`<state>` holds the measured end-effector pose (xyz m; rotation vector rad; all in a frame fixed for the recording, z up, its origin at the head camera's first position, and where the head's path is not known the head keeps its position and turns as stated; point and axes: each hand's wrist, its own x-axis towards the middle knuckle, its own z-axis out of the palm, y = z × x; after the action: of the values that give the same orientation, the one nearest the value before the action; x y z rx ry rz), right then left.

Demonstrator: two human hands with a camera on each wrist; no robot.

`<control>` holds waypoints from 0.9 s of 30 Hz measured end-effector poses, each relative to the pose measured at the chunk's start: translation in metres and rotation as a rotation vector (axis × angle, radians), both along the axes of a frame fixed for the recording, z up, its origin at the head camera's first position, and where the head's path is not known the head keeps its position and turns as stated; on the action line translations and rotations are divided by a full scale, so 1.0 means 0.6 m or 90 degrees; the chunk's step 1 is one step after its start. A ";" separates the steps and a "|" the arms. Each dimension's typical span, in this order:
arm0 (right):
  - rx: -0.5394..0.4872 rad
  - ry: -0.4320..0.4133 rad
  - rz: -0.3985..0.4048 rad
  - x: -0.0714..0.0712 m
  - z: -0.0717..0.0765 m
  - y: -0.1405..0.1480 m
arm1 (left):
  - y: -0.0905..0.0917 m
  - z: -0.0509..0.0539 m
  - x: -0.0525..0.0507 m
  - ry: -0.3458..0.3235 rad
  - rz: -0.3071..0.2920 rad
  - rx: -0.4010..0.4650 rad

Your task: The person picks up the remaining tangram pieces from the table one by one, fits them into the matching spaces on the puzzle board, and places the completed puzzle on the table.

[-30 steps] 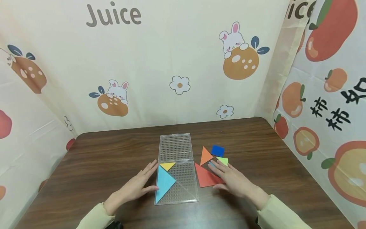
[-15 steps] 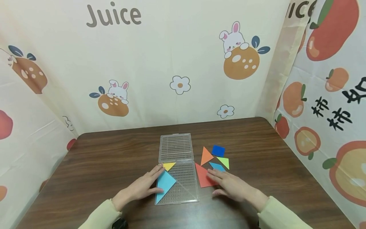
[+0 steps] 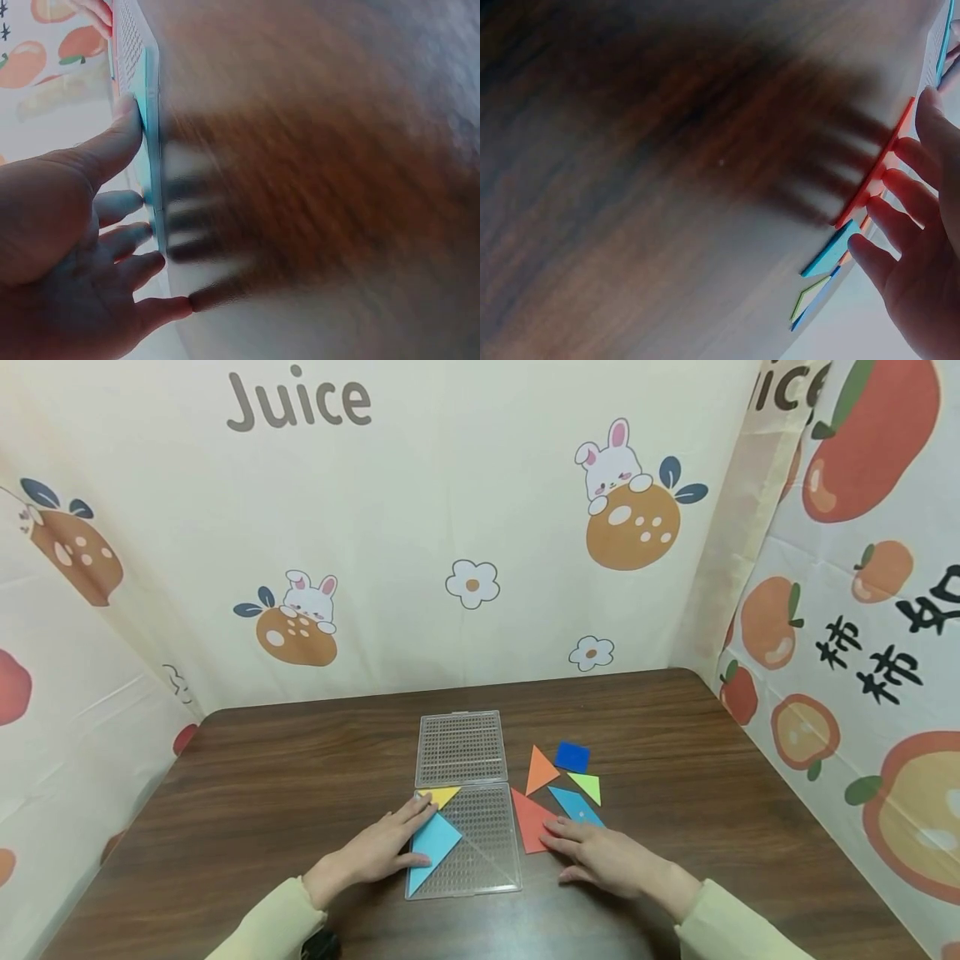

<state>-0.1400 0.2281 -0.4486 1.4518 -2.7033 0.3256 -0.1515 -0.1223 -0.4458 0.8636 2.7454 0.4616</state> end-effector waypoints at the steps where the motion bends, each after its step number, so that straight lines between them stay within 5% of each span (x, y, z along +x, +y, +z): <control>1: 0.000 0.000 0.000 0.001 -0.001 0.000 | 0.001 0.000 0.000 -0.001 0.001 -0.003; 9: -0.003 0.003 -0.017 0.010 -0.003 -0.002 | 0.002 0.001 0.000 -0.003 0.006 -0.005; 22: -0.025 0.108 -0.070 0.033 -0.006 -0.024 | 0.002 0.003 0.000 -0.009 0.010 0.003; 27: -0.001 0.073 -0.134 0.050 -0.004 -0.037 | 0.002 0.003 0.000 -0.013 0.012 0.003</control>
<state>-0.1102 0.2057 -0.4509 1.1331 -2.7284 0.2250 -0.1515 -0.1209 -0.4441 0.8301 2.7378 0.4772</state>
